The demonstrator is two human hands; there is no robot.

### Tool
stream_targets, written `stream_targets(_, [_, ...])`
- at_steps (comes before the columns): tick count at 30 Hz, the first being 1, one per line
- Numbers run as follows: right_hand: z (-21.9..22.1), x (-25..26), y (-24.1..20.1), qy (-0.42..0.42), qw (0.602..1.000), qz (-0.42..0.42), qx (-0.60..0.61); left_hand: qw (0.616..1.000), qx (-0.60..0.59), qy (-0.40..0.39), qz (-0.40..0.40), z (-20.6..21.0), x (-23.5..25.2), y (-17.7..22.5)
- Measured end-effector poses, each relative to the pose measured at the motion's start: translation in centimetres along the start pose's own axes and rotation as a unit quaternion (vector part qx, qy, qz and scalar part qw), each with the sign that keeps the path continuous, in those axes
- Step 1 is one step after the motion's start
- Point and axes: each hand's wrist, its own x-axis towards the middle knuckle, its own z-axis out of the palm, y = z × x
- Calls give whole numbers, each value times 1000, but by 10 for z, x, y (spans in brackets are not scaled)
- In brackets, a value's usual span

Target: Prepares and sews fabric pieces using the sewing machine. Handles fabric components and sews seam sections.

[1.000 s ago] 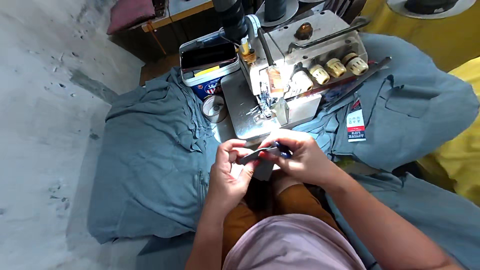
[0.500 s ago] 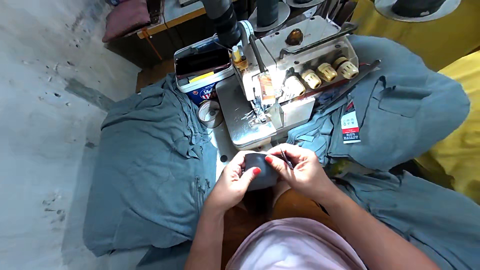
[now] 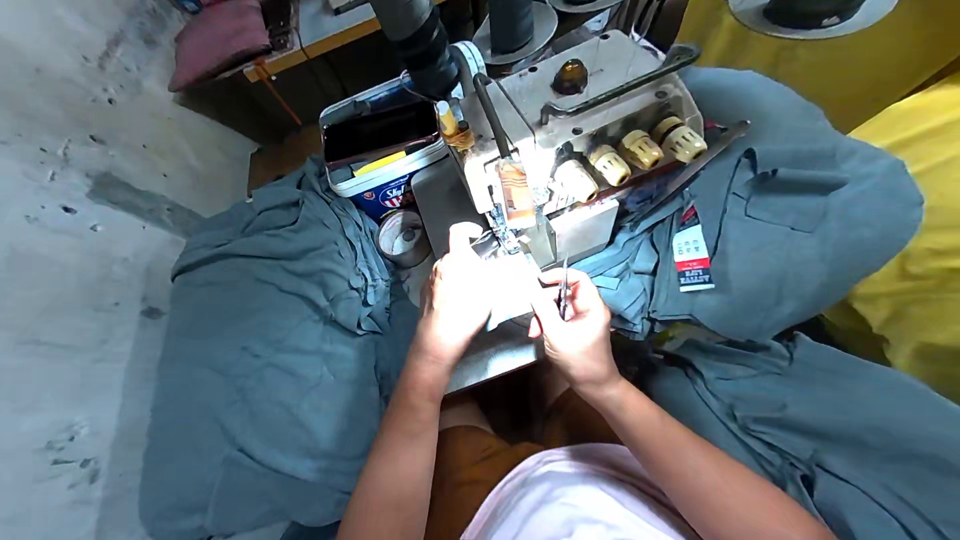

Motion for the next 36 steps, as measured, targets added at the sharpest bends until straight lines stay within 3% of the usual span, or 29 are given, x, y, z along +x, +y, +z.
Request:
stream_targets(6, [7,12,0,20,999,32,-21,999,11,-10,-43,-4,10,8])
stream_targets(9, [7,12,1,19,998,35,-38,995,62,53,49,5,5,-1])
stream_targets(12, [6,14,0,17,998,28,-46,963,93,141,208,17,-18,-9])
stream_targets(15, [4,15,-1,22,998,28,-44,944,104,120,289,29,-36,-17])
stream_targets(24, [4,21,3,28,995,37,-92,954,106,67,272,20,-18,-35])
stream_targets(31, [-11,12,7,-24,993,-32,-108,974,129,69,175,8,0,-37])
stream_targets(34, [-25,9,8,-83,976,-72,-188,975,136,90,151,4,-14,-36])
stream_targets(36, [-31,10,4,-80,941,-135,-298,974,137,117,136,4,-28,-33])
